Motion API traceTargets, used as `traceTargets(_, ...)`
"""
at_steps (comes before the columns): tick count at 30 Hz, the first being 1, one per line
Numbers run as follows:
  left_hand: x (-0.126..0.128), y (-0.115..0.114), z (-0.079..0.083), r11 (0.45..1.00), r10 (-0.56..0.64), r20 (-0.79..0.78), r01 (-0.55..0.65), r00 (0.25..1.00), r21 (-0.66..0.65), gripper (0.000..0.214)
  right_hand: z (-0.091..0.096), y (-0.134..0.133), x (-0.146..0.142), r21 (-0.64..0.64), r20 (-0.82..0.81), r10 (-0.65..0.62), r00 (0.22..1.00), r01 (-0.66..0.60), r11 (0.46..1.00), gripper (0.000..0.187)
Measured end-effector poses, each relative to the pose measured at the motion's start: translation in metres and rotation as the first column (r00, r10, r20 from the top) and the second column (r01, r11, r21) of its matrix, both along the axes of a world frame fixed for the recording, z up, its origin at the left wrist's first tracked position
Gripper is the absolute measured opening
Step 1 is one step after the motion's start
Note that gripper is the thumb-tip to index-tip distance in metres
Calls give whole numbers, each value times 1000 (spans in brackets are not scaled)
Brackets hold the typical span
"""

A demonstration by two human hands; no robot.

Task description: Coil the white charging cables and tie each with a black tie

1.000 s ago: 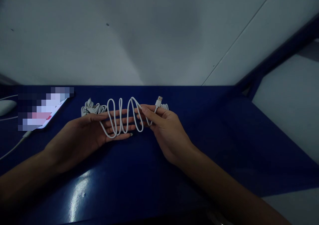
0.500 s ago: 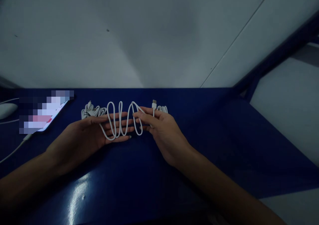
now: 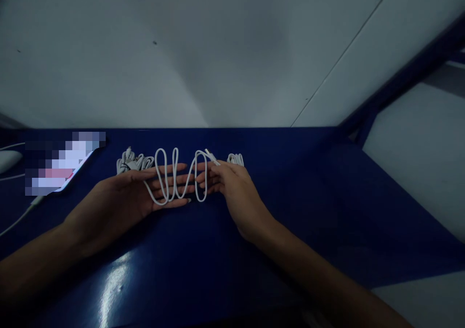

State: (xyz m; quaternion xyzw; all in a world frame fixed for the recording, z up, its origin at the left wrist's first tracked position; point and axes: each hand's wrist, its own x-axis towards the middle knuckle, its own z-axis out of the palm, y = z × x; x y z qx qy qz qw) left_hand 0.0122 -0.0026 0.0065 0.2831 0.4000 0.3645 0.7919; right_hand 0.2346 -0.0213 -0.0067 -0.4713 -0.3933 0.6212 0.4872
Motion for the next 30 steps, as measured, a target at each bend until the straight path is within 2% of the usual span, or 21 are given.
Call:
traceTargets(4, 1, 0, 1, 1000, 14, 1, -14, 1000, 1, 39, 1, 1, 0, 29, 114, 42, 993, -46, 999, 32)
traceTargets(8, 1, -1, 3, 999, 35, -24, -35, 999, -14, 41, 3, -2, 4, 2, 368, -36, 929, 38, 999, 31)
traceTargets(11, 1, -1, 3, 999, 51, -14, -51, 999, -4, 42, 6, -5, 8, -47, 457, 54, 888, -36, 998, 37)
traceTargets(15, 0, 0, 2, 996, 88, 54, -89, 995, 11, 39, 9, -7, 12, -5, 409, 217, 887, -235, 972, 43)
traceTargets(18, 1, 1, 2, 991, 132, 87, -134, 987, 11, 43, 10, -6, 13, 27, 385, 217, 897, -246, 969, 20)
traceTargets(19, 1, 1, 2, 989, 144, 94, -145, 985, 7, 46, 10, -6, 13, 29, 365, 200, 909, -226, 974, 20)
traceTargets(23, 1, 2, 4, 982, 189, 101, -188, 977, -17, 55, 10, -4, 16, 37, 239, 162, 957, -176, 984, 78)
traceTargets(25, 1, 2, 6, 977, 214, 81, -213, 974, -15, 56, 9, -3, 19, 63, 201, 178, 963, -194, 979, 94)
traceTargets(27, 2, 1, 7, 974, 227, 64, -227, 972, -6, 55, 10, -2, 22, 90, 193, 201, 960, -221, 971, 96)
traceTargets(30, 5, 1, 10, 970, 243, 60, -243, 968, -7, 54, 14, -2, 25, 93, 231, 225, 947, -252, 963, 81)
